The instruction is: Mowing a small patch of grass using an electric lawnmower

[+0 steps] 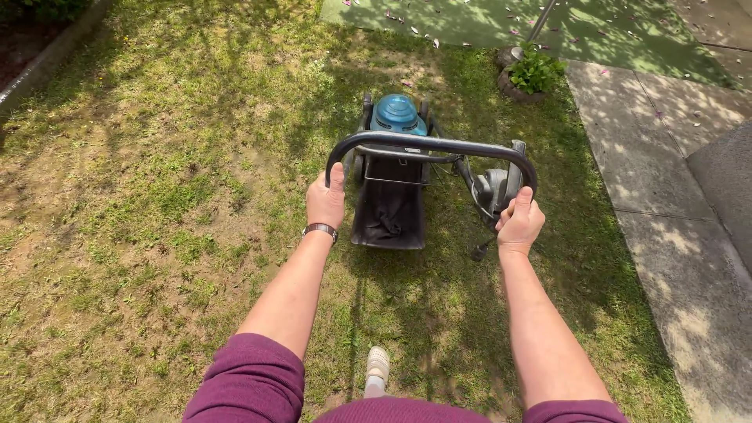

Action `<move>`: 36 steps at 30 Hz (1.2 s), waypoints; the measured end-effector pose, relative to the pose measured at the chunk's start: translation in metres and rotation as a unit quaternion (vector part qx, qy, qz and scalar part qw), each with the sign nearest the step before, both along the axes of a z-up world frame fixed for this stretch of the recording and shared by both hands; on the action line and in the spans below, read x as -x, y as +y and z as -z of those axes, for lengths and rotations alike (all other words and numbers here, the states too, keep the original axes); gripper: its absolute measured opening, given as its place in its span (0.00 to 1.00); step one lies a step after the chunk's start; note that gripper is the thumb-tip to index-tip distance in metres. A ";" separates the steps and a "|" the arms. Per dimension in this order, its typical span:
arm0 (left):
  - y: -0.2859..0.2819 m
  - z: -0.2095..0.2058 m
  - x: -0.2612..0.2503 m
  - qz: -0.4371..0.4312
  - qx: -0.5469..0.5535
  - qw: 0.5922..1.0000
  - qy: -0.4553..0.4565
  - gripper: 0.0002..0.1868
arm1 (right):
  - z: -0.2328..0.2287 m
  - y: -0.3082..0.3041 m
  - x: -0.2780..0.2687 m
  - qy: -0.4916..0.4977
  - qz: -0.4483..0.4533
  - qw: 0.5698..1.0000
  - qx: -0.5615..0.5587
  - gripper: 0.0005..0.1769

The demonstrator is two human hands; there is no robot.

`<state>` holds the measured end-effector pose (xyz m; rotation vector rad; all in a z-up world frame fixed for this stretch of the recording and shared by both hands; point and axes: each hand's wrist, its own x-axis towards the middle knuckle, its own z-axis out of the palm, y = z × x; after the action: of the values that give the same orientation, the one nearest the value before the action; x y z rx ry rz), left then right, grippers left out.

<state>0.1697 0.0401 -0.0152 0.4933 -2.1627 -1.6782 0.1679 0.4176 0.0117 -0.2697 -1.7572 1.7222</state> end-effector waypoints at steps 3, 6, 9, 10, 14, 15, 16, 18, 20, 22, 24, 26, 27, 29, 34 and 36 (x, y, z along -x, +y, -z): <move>0.000 -0.009 -0.020 0.007 -0.003 1.000 -0.002 0.37 | 0.002 0.000 -0.011 0.008 0.003 1.000 0.002 0.35; -0.006 0.013 -0.016 0.006 -0.009 1.000 -0.004 0.37 | -0.004 -0.006 -0.028 0.012 0.006 1.000 0.009 0.35; -0.005 0.003 -0.038 0.009 -0.014 1.000 0.000 0.36 | -0.003 -0.005 -0.044 0.016 0.003 1.000 0.010 0.35; -0.007 0.010 -0.043 0.010 -0.014 1.000 -0.002 0.36 | -0.001 -0.005 -0.050 0.013 0.004 1.000 0.009 0.35; -0.004 0.018 -0.064 0.018 -0.022 1.000 0.010 0.35 | -0.001 -0.004 -0.078 0.014 0.012 1.000 0.005 0.35; -0.002 0.015 -0.074 0.017 -0.023 1.000 0.012 0.36 | -0.003 -0.005 -0.087 0.012 0.015 1.000 0.006 0.34; -0.001 0.012 -0.082 0.018 -0.022 1.000 0.011 0.36 | -0.001 -0.005 -0.091 0.011 0.016 1.000 0.007 0.34; -0.001 0.006 -0.100 0.010 -0.037 0.999 0.012 0.33 | 0.004 -0.005 -0.101 0.016 0.014 1.000 0.019 0.35; -0.003 0.007 -0.109 0.007 -0.027 1.000 0.013 0.33 | 0.004 -0.006 -0.111 0.015 0.016 1.000 0.019 0.35; -0.002 0.008 -0.118 -0.002 -0.020 1.000 0.013 0.32 | 0.003 -0.004 -0.120 0.013 0.012 1.000 0.015 0.34; -0.003 0.009 -0.125 0.003 -0.021 0.999 0.027 0.31 | 0.003 -0.004 -0.128 0.010 0.002 1.000 0.018 0.35; -0.006 0.010 -0.136 -0.002 -0.014 1.000 0.022 0.32 | 0.006 -0.006 -0.136 0.006 -0.005 1.000 0.013 0.35; -0.006 0.011 -0.141 -0.003 -0.008 1.000 0.018 0.33 | 0.007 -0.005 -0.140 0.003 -0.007 1.000 0.008 0.35; -0.006 0.018 -0.145 -0.008 -0.007 1.000 0.018 0.32 | 0.007 -0.007 -0.151 0.003 -0.010 1.000 0.011 0.35; -0.004 0.020 -0.165 -0.015 -0.013 0.999 0.029 0.32 | 0.006 -0.007 -0.172 0.003 -0.011 1.000 0.018 0.36; -0.003 0.006 -0.180 -0.031 0.014 0.999 0.020 0.35 | -0.003 -0.009 -0.184 0.006 -0.014 0.999 0.030 0.34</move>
<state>0.3498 0.0369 -0.0212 0.5090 -2.1174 -1.6102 0.3520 0.4082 0.0151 -0.2609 -1.7104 1.7945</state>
